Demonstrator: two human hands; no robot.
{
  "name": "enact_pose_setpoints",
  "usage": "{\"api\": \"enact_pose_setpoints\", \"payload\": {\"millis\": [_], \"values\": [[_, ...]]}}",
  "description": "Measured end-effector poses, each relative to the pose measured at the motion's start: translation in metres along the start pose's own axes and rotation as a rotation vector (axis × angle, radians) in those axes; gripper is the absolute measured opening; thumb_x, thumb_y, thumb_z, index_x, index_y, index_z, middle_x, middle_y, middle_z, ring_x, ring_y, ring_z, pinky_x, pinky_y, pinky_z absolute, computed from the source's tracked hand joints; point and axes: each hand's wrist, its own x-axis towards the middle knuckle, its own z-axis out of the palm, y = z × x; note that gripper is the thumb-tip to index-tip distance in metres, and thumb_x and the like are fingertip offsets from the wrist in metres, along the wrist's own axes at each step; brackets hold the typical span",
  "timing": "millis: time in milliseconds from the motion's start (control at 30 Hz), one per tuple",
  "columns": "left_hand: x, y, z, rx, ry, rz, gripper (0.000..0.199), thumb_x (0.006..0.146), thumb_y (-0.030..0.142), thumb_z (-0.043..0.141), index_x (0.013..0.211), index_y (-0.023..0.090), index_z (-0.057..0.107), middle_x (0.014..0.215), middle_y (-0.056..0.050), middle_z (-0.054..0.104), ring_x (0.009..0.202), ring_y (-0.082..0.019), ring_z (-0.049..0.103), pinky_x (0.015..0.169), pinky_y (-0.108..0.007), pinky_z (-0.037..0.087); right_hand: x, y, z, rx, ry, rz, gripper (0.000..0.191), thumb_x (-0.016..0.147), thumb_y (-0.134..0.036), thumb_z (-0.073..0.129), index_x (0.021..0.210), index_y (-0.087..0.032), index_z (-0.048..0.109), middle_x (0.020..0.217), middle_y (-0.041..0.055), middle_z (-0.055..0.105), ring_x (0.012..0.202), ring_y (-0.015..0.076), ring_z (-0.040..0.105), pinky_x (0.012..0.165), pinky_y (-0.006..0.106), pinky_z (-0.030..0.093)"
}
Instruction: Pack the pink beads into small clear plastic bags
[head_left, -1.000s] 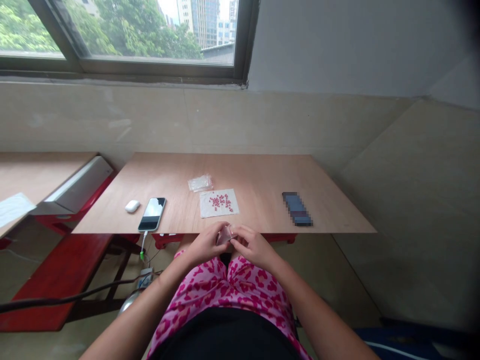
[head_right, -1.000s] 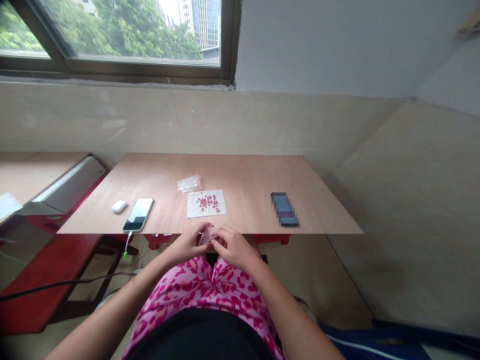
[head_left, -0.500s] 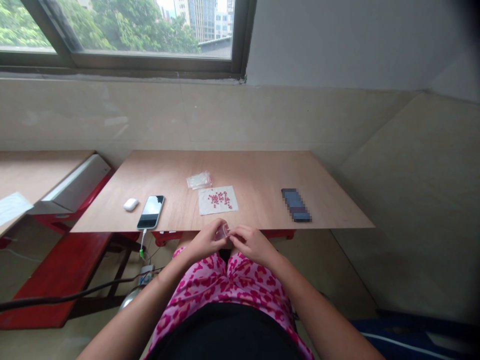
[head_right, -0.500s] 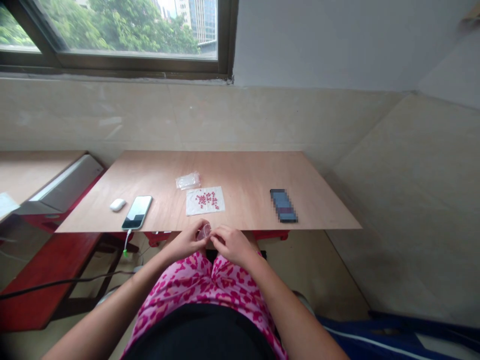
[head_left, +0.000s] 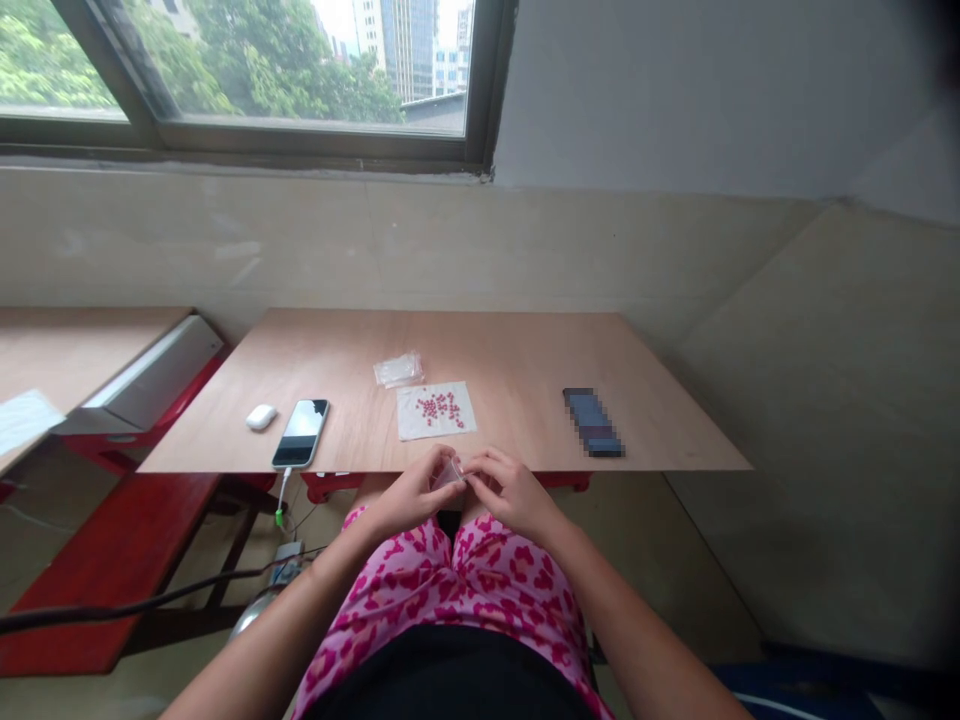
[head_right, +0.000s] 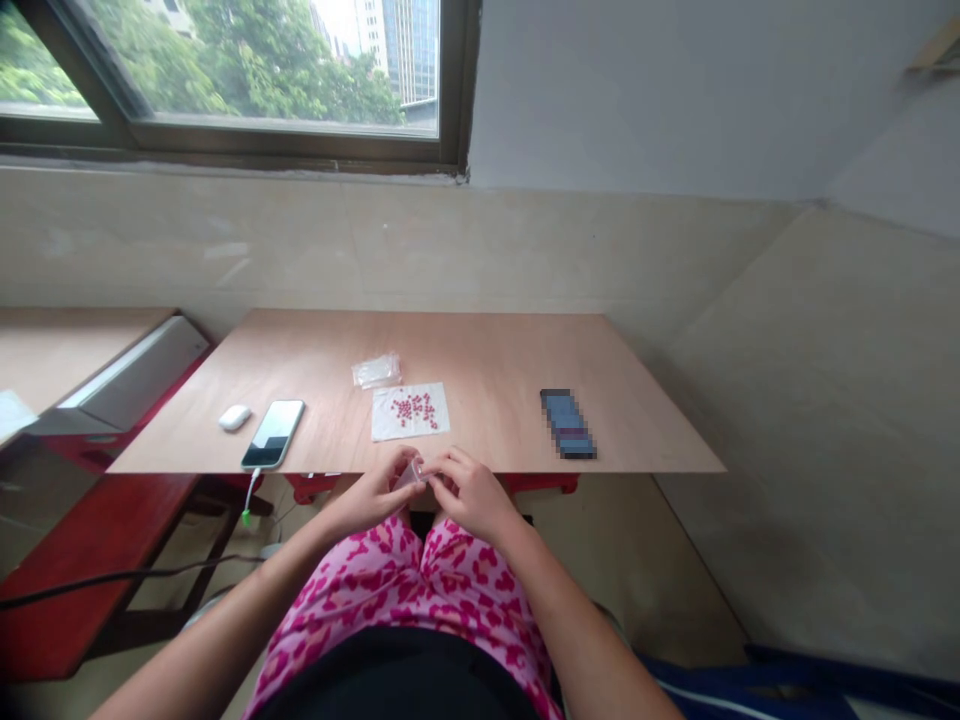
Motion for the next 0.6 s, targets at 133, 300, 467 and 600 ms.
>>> {"api": "enact_pose_setpoints", "payload": {"millis": [133,300,467,600], "values": [[-0.0006,0.0012,-0.0021,-0.041,-0.022,-0.006,0.047,0.097,0.050,0.064,0.133,0.022,0.053,0.114,-0.007,0.064,0.093,-0.020,0.060,0.084,-0.034,0.049,0.0023,-0.0017,-0.0014,0.037,0.030,-0.023,0.017,0.100,-0.019,0.057,0.105,-0.023,0.072,0.105,0.0065,0.067,0.084,0.0183,0.064,0.073,0.029,0.051],[0.0008,0.0045,-0.0009,-0.213,-0.081,-0.059,0.051,0.096,0.057,0.062,0.131,0.021,0.057,0.109,-0.008,0.066,0.091,-0.021,0.062,0.080,-0.034,0.051,0.0022,-0.0050,0.0020,0.061,0.003,-0.012,0.017,0.099,-0.021,0.058,0.106,-0.023,0.073,0.110,0.0076,0.067,0.084,0.0186,0.064,0.070,0.029,0.052],[0.0042,0.0030,-0.0017,-0.286,-0.004,-0.057,0.047,0.097,0.059,0.061,0.120,0.019,0.065,0.103,-0.008,0.066,0.093,-0.020,0.062,0.080,-0.032,0.051,0.0035,-0.0022,-0.0014,0.091,0.027,0.005,0.018,0.100,-0.025,0.057,0.108,-0.023,0.073,0.109,0.0082,0.067,0.081,0.0178,0.064,0.068,0.029,0.053],[0.0067,-0.0018,0.0013,-0.417,0.059,-0.133,0.056,0.096,0.067,0.056,0.121,0.017,0.062,0.086,-0.004,0.062,0.078,-0.017,0.060,0.068,-0.028,0.048,0.0060,0.0005,-0.0024,0.126,0.080,0.031,0.020,0.102,-0.033,0.057,0.110,-0.022,0.071,0.107,0.0085,0.067,0.081,0.0180,0.064,0.066,0.028,0.054]]}}
